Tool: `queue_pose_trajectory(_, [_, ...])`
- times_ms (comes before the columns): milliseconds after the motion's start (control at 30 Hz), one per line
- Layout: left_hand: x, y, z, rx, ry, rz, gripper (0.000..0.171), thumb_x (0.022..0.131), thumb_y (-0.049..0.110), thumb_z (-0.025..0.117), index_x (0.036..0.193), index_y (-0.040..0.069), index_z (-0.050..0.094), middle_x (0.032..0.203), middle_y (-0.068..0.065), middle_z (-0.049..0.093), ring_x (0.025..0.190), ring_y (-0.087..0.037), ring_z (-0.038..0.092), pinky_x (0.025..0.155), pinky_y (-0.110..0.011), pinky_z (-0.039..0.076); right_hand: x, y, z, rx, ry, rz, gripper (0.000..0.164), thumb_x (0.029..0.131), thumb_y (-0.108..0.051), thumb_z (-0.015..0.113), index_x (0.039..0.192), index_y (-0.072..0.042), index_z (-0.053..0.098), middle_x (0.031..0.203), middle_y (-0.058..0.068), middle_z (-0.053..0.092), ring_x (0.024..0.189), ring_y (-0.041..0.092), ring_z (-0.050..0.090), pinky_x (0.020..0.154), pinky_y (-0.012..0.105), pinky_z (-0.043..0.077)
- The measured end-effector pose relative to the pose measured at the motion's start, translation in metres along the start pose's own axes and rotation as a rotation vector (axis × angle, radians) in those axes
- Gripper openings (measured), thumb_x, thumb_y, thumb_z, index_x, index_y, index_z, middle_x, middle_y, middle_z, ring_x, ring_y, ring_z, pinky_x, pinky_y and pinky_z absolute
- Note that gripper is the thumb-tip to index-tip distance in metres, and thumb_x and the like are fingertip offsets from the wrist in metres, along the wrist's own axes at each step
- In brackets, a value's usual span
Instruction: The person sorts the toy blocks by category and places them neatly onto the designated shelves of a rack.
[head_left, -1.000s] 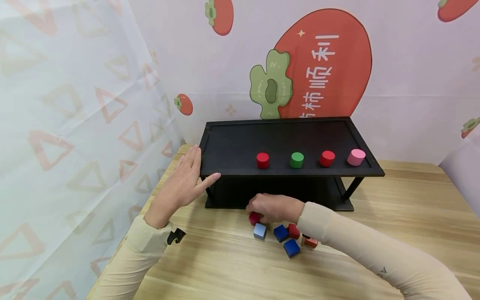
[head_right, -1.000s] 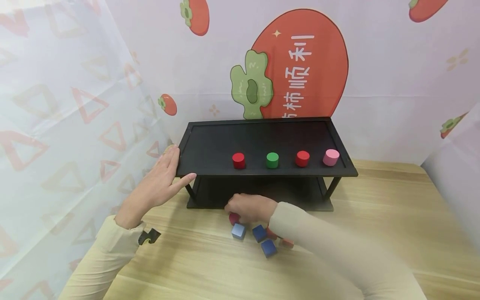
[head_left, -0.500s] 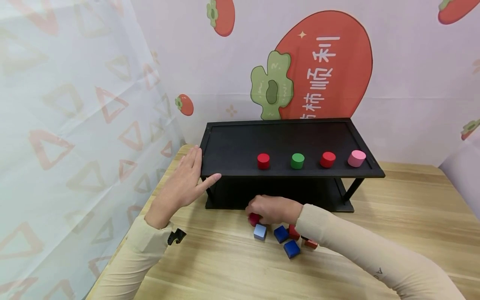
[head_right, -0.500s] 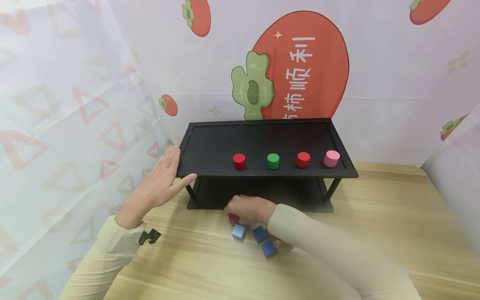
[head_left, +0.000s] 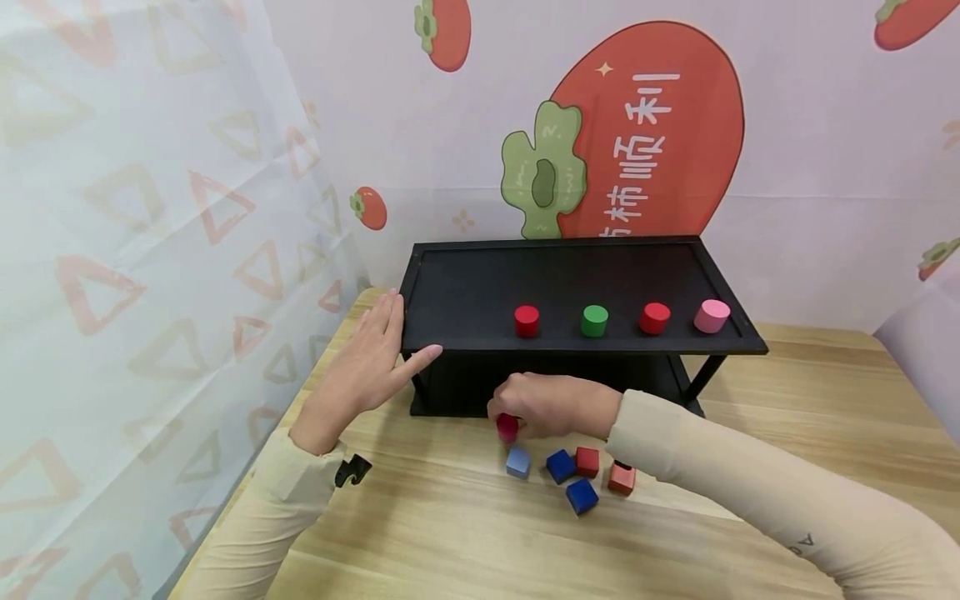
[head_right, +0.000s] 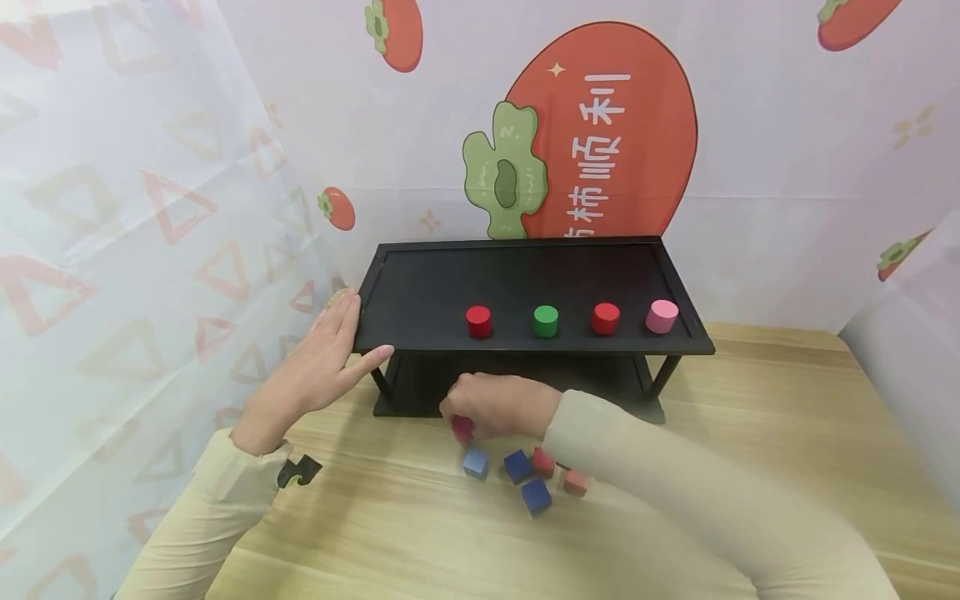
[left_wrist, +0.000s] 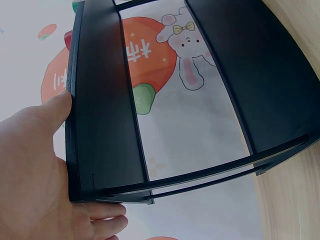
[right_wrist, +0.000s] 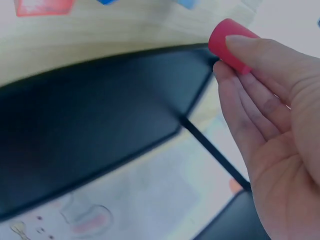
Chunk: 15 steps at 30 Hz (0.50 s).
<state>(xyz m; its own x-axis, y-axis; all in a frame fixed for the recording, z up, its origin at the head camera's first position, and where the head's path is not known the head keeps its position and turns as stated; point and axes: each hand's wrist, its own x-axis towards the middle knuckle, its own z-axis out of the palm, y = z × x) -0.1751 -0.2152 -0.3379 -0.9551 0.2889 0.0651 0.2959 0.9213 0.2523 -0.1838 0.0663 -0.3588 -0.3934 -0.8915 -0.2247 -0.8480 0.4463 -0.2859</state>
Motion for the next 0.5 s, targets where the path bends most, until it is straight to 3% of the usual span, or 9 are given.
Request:
queue_pose_trajectory(267, [0.0,0.0,-0.001,0.006,0.001,-0.005,0.104,0.105,0.067,0.047,0.167,-0.005,0.003,0.178,-0.022,0.005,0.167,-0.037,0.004,0.137,-0.054,0.008,-0.012,-0.027,-0.044,-0.029,0.001,-0.105,0.023,0.092,-0.009,0.083,0.113,-0.011,0.075,0.105,0.001,0.075,0.096,0.012,0.067,0.083,0.015,0.059])
queue_pose_trajectory(500, [0.0,0.001,-0.002,0.008,-0.015,-0.006,0.104,0.105,0.068,0.044,0.167,-0.004,0.003,0.178,-0.021,0.004,0.167,-0.038,0.005,0.137,-0.054,0.008,-0.017,-0.043,-0.082,-0.028,0.033,-0.137,0.029,0.092,-0.009,0.082,0.12,-0.007,0.075,0.114,0.004,0.076,0.098,0.014,0.07,0.087,0.02,0.061])
